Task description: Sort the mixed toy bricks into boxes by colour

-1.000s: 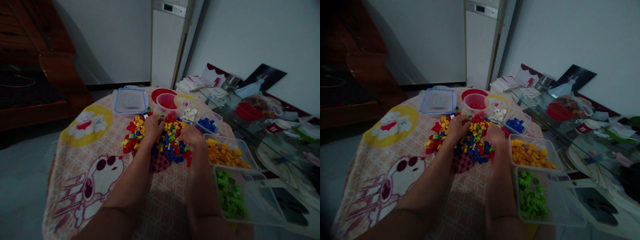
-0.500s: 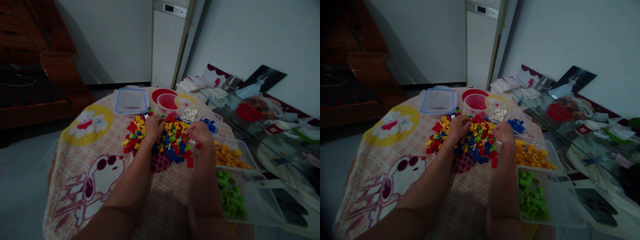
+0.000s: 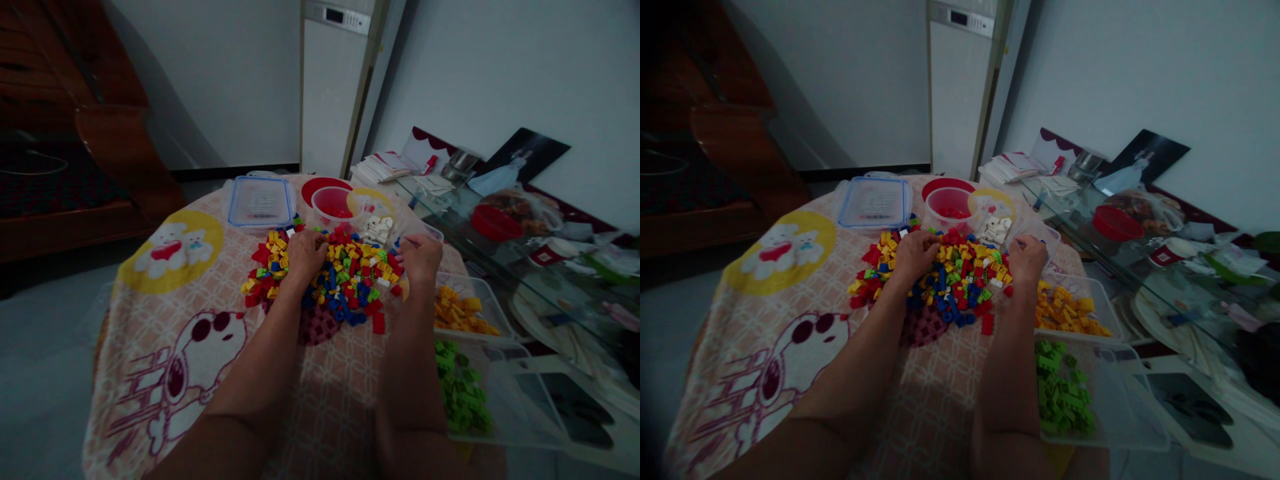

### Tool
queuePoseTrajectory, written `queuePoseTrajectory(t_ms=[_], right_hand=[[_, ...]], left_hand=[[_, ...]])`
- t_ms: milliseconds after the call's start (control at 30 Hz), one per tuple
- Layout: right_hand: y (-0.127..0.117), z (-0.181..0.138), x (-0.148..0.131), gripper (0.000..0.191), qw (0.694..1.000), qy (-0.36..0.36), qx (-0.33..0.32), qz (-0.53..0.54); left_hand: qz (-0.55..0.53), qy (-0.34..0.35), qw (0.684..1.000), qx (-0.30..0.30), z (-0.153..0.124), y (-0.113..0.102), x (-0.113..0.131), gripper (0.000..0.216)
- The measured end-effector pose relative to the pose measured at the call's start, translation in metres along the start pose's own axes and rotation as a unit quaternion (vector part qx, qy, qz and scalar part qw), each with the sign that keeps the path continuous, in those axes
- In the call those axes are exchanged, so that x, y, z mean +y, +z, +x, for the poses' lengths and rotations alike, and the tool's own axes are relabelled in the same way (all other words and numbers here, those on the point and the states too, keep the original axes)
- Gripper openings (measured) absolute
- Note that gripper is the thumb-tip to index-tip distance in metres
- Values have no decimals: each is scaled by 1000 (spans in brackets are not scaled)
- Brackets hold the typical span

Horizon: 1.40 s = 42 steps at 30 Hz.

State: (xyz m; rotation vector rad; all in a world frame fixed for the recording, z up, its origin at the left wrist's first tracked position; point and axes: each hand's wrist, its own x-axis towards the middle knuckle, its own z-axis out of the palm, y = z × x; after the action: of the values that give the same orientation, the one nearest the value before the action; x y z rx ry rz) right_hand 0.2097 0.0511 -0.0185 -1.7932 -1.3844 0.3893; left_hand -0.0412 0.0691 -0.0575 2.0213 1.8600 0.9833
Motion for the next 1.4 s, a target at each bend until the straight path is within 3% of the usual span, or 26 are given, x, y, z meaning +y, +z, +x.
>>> queuePoseTrajectory(t_ms=[167,267,333,500,633,733,800,900,1000,1133,1233,1400], right_hand=[[16,-5,-10,25,999,2,-19,37],[16,-5,-10,24,999,5,-5,48],[13,-5,-8,24,998,12,6,57],[7,-4,-7,24,997,14,40,60],[0,-7,-13,24,994,24,63,82],[-7,-11,-19,22,990,41,76,112],[-11,-12,-20,20,988,44,79,127],[-14,-13,-19,18,985,41,81,147],[-14,-13,-17,18,983,40,84,161],[-10,-13,-19,21,984,29,75,158],[-7,-13,-21,22,986,20,68,154],[-4,-12,-21,24,987,-5,57,148]], left_hand=[[-22,6,999,26,2,0,0,22],[-59,46,995,66,0,-5,11,20],[-91,84,990,62,-3,-8,23,19],[-138,156,974,-88,-15,-9,57,19],[-93,249,929,-256,-30,-9,81,22],[-47,325,888,-321,-53,-14,97,22],[-22,336,878,-341,-76,-16,106,23],[34,319,884,-340,-116,-15,106,25],[56,288,898,-328,-155,-5,89,22],[54,284,930,-227,-186,10,58,32],[61,274,938,-205,-185,15,46,44],[74,261,941,-204,-152,17,46,50]])
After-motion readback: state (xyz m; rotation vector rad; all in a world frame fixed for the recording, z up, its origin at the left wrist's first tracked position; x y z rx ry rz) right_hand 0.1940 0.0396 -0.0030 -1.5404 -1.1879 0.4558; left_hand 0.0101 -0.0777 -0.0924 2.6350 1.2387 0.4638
